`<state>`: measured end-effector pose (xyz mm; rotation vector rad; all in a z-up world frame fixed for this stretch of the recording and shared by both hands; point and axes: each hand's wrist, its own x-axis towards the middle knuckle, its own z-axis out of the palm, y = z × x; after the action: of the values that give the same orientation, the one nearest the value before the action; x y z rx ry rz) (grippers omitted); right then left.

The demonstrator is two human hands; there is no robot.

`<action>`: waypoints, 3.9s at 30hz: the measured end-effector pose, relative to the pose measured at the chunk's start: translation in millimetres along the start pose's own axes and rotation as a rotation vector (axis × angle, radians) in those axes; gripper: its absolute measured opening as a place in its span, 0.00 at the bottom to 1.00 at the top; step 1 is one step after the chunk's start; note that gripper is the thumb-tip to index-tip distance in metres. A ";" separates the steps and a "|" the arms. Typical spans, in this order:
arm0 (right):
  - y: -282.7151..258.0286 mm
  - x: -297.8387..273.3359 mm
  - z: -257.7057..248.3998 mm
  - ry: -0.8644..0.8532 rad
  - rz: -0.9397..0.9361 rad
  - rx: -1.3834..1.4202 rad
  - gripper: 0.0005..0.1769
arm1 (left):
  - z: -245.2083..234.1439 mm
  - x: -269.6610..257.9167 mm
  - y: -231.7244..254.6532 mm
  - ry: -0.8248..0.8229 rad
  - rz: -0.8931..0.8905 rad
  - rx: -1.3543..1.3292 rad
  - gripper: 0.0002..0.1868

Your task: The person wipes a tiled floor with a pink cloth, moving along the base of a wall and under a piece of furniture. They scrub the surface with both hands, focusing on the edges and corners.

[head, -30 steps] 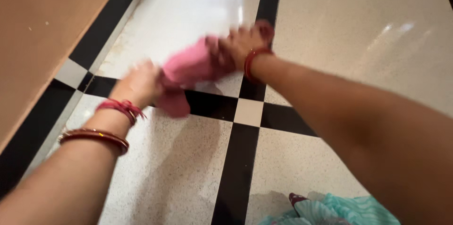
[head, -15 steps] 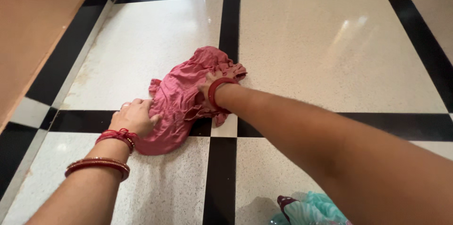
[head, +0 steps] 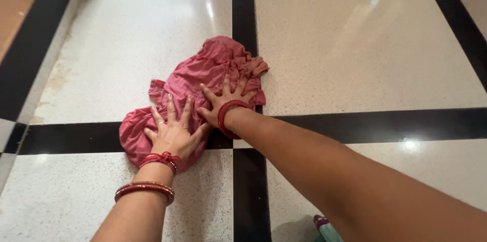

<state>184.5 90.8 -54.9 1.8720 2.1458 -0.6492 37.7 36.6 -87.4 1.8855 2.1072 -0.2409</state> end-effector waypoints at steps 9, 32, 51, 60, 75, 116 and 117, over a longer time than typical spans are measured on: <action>-4.0 32.5 10.7 0.126 -0.107 -0.195 0.46 | 23.5 31.9 -7.3 0.117 0.035 0.007 0.47; -45.9 151.4 -41.0 0.032 -0.152 -0.245 0.46 | -14.9 159.0 -54.8 0.068 -0.013 -0.016 0.47; -8.7 62.7 2.8 -0.075 -0.205 -0.426 0.50 | 6.9 45.3 -6.2 -0.075 0.029 0.159 0.55; 17.3 10.6 19.6 -0.171 -0.243 -0.473 0.57 | 11.1 -8.2 16.9 -0.205 0.070 0.262 0.59; 24.2 24.4 12.3 -0.099 -0.323 -0.460 0.52 | 43.9 9.2 2.9 0.047 0.086 0.118 0.50; 30.6 17.0 18.4 -0.065 -0.355 -0.364 0.55 | 16.0 5.2 -15.1 -0.074 0.198 0.024 0.51; 29.7 21.5 18.1 -0.058 -0.364 -0.352 0.55 | 15.6 9.3 -16.4 -0.072 0.195 0.018 0.50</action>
<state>207.9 104.1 -85.8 1.2858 2.3959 -0.3495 22.4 38.3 -106.4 2.0439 1.8651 -0.2791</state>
